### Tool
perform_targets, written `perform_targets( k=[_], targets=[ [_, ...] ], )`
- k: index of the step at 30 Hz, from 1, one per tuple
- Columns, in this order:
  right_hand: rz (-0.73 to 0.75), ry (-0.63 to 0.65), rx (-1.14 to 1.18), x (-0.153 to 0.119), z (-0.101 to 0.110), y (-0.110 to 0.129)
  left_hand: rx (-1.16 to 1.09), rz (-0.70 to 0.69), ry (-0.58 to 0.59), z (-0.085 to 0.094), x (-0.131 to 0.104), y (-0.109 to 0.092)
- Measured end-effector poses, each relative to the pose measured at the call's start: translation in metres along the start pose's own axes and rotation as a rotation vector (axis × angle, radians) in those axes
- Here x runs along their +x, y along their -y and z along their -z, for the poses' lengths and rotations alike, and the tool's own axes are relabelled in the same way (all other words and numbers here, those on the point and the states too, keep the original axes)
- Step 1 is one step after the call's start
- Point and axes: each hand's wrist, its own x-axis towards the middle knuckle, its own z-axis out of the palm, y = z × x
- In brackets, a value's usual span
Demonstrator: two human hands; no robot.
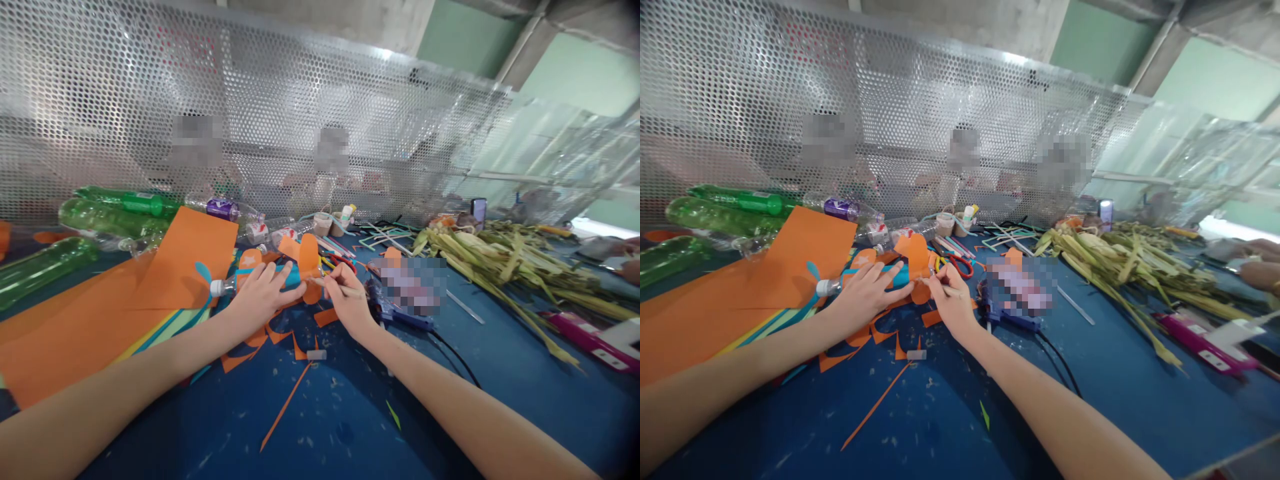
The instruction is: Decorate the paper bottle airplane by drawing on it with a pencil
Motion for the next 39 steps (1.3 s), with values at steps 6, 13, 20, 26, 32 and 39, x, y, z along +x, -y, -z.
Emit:
perform_targets(
  k=[6,13,20,26,32,39],
  targets=[
    [0.005,0.03,0.064,-0.0007,-0.0007,0.0021,-0.022,0.002,-0.004,-0.0007,0.0005,-0.0003],
    [-0.032,-0.114,0.048,0.0027,0.0033,0.0052,-0.032,-0.001,0.005,-0.0002,0.0002,0.0003],
    [-0.029,-0.07,0.003,0.0016,0.0021,0.0026,-0.038,0.007,0.006,0.0,0.0001,0.0001],
    [-0.016,-0.062,-0.039,0.0016,0.0022,0.0051,-0.05,0.009,0.002,-0.0005,0.0001,-0.0006],
    [-0.009,-0.062,-0.035,0.0015,0.0018,0.0048,-0.062,0.008,-0.004,-0.0007,-0.0001,0.0],
    [-0.005,-0.051,-0.042,0.0012,0.0023,0.0032,-0.049,0.009,0.0,-0.0003,-0.0002,-0.0002]
  ],
)
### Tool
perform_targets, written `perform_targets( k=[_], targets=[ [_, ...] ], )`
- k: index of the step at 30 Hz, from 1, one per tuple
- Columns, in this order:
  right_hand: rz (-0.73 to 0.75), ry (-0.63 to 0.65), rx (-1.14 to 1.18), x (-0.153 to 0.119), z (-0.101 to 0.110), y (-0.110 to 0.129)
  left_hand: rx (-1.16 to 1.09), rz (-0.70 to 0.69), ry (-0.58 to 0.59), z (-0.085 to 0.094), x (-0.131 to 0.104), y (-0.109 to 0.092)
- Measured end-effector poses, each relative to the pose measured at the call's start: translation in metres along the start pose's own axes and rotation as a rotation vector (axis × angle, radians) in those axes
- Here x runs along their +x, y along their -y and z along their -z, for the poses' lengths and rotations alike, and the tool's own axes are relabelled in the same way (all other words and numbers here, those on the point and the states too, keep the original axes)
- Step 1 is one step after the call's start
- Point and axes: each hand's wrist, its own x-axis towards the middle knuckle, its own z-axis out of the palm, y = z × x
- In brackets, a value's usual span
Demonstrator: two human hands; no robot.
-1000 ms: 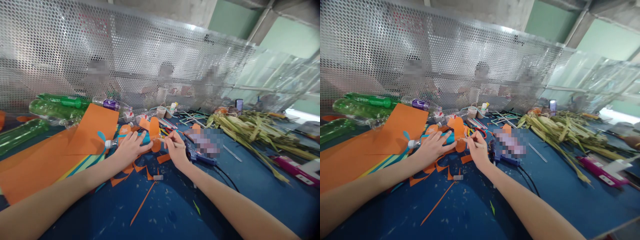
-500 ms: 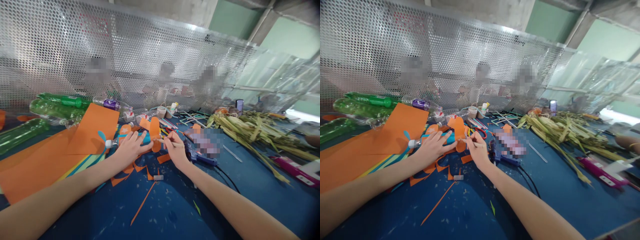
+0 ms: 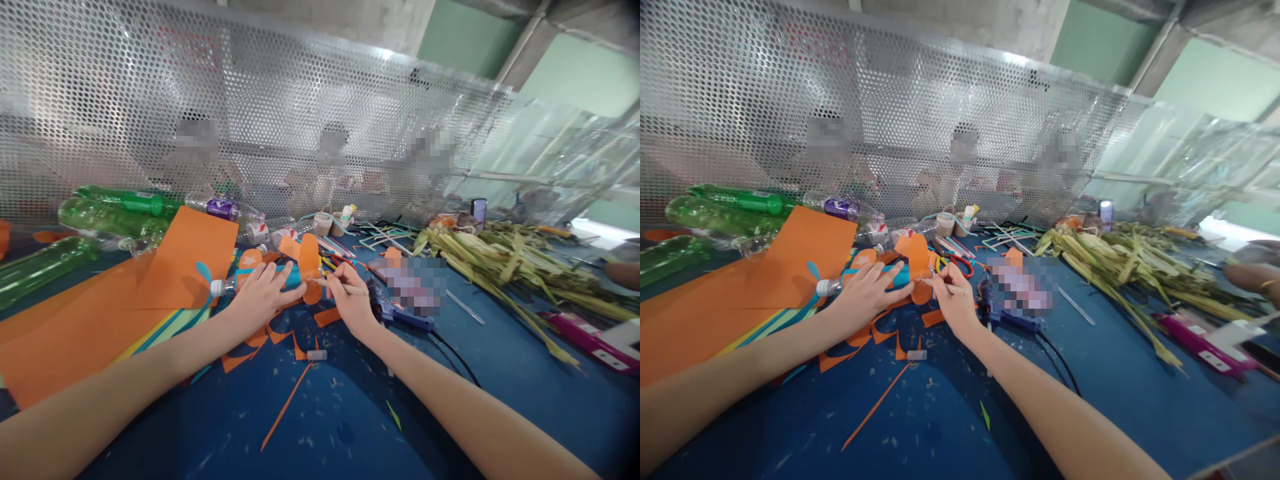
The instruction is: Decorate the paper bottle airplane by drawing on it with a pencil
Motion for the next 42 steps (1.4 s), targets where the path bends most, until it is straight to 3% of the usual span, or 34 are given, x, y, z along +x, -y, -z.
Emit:
perform_targets(
  k=[42],
  targets=[
    [-0.004,-0.013,0.016,0.0009,0.0003,-0.0016,0.002,-0.011,0.006,-0.0006,0.0003,0.001]
  ],
)
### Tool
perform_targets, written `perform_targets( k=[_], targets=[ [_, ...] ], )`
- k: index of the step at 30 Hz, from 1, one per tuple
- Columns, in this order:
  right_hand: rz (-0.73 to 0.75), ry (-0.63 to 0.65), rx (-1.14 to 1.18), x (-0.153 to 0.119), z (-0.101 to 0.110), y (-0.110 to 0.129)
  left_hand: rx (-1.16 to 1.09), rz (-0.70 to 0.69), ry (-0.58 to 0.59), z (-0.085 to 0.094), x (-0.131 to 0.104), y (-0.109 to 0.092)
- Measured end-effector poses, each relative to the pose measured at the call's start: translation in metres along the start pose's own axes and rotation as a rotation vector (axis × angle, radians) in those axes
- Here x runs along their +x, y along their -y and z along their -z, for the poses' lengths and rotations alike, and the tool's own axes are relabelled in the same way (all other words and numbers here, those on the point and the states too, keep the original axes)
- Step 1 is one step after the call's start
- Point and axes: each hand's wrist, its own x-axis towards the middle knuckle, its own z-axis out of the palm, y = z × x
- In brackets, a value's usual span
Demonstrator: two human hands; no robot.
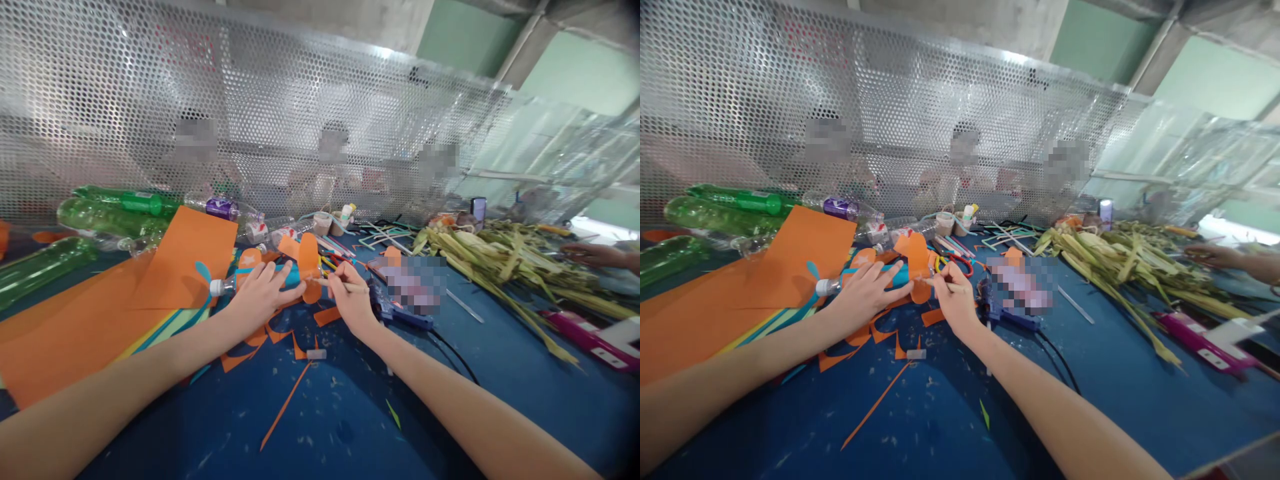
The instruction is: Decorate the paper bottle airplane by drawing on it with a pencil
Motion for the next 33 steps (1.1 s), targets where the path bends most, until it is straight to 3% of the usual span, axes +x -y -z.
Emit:
perform_targets(
  k=[33],
  targets=[
    [0.025,0.039,-0.036,0.0003,-0.0002,-0.0021,-0.007,-0.001,-0.01,0.0013,0.0002,-0.0001]
  ],
)
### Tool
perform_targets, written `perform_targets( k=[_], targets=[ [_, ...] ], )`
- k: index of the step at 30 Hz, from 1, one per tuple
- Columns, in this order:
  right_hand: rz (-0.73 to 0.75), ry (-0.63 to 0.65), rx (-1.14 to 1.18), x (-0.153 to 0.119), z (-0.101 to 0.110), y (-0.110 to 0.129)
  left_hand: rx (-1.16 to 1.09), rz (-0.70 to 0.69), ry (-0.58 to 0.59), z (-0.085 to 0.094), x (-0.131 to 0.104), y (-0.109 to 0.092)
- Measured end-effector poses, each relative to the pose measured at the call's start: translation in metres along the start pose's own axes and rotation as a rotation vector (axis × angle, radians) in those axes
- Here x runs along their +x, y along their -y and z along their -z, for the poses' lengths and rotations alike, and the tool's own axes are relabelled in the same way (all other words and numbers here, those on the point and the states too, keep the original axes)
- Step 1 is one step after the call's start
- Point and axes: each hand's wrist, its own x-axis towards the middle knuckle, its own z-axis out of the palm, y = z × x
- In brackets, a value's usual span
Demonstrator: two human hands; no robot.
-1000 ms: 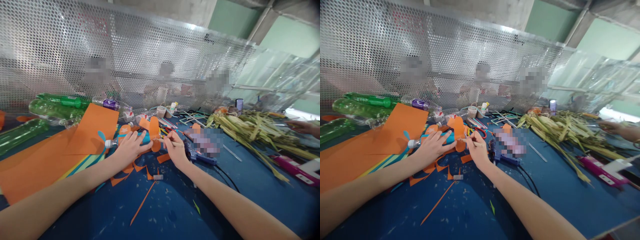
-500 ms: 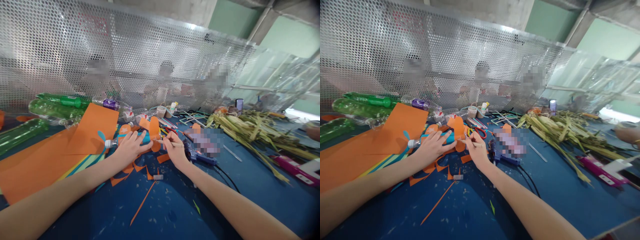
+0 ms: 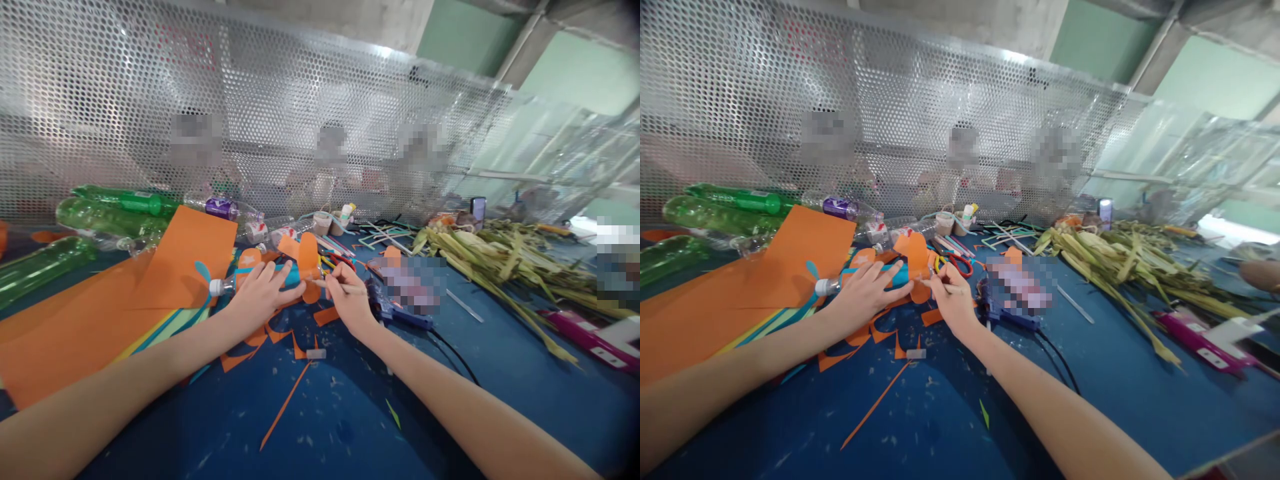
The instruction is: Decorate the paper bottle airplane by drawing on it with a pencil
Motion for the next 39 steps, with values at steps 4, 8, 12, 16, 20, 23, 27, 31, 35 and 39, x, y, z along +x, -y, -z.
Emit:
perform_targets(
  k=[4,8,12,16,20,23,27,31,35,39],
  targets=[
    [-0.005,-0.006,0.004,-0.0004,0.0,-0.0007,0.015,-0.004,-0.007,-0.0013,-0.0005,0.0001],
    [-0.002,-0.008,-0.009,-0.0008,-0.0001,0.0003,0.013,-0.006,-0.01,-0.0019,-0.0003,0.0003],
    [-0.002,-0.005,0.005,-0.0011,-0.0002,0.0011,0.018,-0.005,-0.015,-0.0011,0.0,0.0001],
    [-0.01,-0.004,0.007,-0.0015,0.0002,0.0011,0.019,-0.006,-0.016,-0.0011,-0.0002,-0.0002],
    [-0.012,-0.007,0.008,-0.0014,0.0001,0.0005,0.019,-0.007,-0.01,-0.0021,-0.0003,0.0],
    [-0.017,0.0,0.019,-0.0012,-0.0003,0.0001,0.012,-0.002,-0.005,-0.002,-0.0002,0.0],
    [-0.029,-0.029,-0.001,-0.0015,-0.0005,0.0014,0.001,0.007,0.001,-0.0006,-0.0001,-0.0005],
    [-0.029,-0.056,-0.025,-0.0017,-0.0003,0.0027,-0.002,-0.001,0.007,0.0,0.0,-0.0003],
    [-0.027,-0.035,-0.017,-0.0013,0.0002,0.0018,-0.002,0.0,-0.005,-0.0008,0.0002,0.0002],
    [-0.025,-0.042,-0.011,-0.0011,0.0004,0.0009,0.012,-0.007,0.001,-0.0002,0.0,0.0006]
  ],
)
